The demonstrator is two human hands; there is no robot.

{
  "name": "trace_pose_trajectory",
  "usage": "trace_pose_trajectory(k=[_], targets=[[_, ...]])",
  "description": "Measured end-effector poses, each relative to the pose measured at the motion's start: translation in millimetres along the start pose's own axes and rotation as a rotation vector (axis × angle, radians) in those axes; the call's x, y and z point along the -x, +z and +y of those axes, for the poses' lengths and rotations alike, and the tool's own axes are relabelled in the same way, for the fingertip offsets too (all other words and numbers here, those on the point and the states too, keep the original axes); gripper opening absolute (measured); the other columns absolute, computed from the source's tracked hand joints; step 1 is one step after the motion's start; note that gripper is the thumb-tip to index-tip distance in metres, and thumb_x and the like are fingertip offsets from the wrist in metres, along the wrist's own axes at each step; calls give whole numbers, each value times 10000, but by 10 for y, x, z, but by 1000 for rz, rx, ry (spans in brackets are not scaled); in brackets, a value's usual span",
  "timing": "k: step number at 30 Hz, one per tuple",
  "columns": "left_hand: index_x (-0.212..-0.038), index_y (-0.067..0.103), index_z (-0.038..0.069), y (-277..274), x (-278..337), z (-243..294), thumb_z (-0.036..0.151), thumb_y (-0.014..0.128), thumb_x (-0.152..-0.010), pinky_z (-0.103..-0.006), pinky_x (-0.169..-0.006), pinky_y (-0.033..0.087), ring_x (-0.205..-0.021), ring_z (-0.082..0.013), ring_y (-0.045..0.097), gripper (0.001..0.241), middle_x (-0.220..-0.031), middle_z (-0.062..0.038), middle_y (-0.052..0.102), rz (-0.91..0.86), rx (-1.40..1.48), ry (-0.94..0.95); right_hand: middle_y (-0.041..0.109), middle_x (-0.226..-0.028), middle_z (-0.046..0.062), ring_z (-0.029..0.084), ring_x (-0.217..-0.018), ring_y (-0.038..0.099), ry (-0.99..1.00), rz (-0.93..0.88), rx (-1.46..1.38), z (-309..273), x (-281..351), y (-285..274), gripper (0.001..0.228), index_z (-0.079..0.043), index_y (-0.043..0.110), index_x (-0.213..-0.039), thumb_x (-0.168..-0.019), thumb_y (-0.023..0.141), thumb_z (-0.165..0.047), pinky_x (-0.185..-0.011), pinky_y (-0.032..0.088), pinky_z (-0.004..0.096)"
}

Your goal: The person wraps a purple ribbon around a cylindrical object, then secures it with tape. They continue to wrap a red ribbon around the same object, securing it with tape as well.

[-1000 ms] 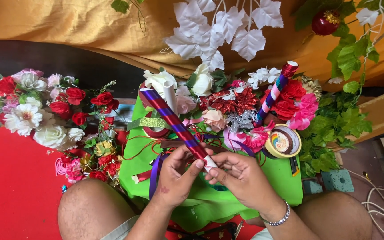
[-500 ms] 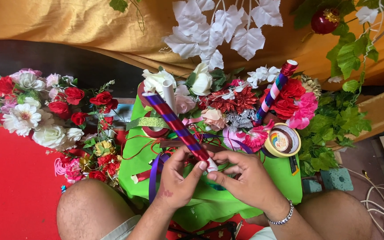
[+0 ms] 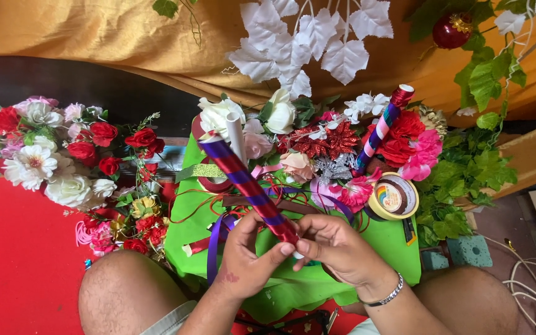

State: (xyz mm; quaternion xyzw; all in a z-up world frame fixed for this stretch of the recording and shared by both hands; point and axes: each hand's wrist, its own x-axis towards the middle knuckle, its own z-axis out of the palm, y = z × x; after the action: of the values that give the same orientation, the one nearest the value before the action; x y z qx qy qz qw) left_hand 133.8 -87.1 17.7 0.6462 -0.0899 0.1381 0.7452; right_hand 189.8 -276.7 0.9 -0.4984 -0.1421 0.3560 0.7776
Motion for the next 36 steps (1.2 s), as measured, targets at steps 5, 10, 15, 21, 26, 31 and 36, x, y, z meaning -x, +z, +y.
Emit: trace_pose_trajectory(k=[5, 10, 15, 21, 26, 31, 36], targets=[[-1146, 626, 86, 5, 8, 29, 310, 668, -981, -309, -724, 570, -836, -157, 666, 281, -1055, -60, 715, -49, 29, 9, 697, -1019, 119, 209, -860, 688, 73, -51, -175, 144, -7, -51, 283, 1, 664, -1149, -930, 742, -161, -713, 670, 432], [-1105, 618, 26, 19, 8, 24, 220, 645, -1002, -259, -498, 544, -584, -151, 600, 221, -1021, -109, 683, -43, 169, -31, 677, -1185, 181, 321, -920, 688, 128, -110, -275, 200, -28, -86, 373, -2, 643, -1239, -934, 743, -193, -761, 654, 467], [-1095, 655, 82, -11, 31, -43, 295, 703, -954, -312, -848, 545, -899, -143, 653, 260, -991, -25, 701, 24, -10, -12, 690, -1077, 161, 306, -933, 706, 153, -141, -322, 253, -32, -115, 385, -12, 630, -1275, -955, 724, -205, -777, 659, 472], [-1286, 628, 38, -62, 61, -177, 453, 535, -1027, -367, -958, 563, -1075, -205, 681, 497, -1136, -82, 710, 24, 11, -42, 673, -1016, 169, 301, -928, 680, 83, -167, -364, 254, -17, -72, 379, 31, 626, -1213, -970, 719, -244, -825, 632, 500], [-1251, 648, 22, -24, 20, -36, 419, 534, -1037, -369, -977, 549, -1103, -216, 675, 465, -1196, -119, 713, 3, 82, -44, 633, -982, 184, 339, -974, 628, -11, -270, -419, 241, -11, -68, 406, -21, 569, -1323, -1006, 709, -233, -930, 585, 557], [-1244, 645, 19, -29, 14, -20, 406, 550, -1036, -367, -980, 556, -1108, -217, 678, 449, -1223, -136, 713, 8, 103, -43, 640, -998, 187, 338, -990, 627, -49, -282, -406, 150, -21, -38, 480, -41, 522, -1420, -1019, 700, -238, -940, 576, 596], [-1061, 559, 53, -121, 9, -10, 264, 505, -1027, -388, -857, 495, -935, -261, 577, 221, -981, -106, 591, 236, -288, 445, 805, -929, 120, 238, -895, 795, -114, 67, 242, -242, 9, -51, 195, -19, 715, -1074, -916, 733, -132, -825, 658, 370]])
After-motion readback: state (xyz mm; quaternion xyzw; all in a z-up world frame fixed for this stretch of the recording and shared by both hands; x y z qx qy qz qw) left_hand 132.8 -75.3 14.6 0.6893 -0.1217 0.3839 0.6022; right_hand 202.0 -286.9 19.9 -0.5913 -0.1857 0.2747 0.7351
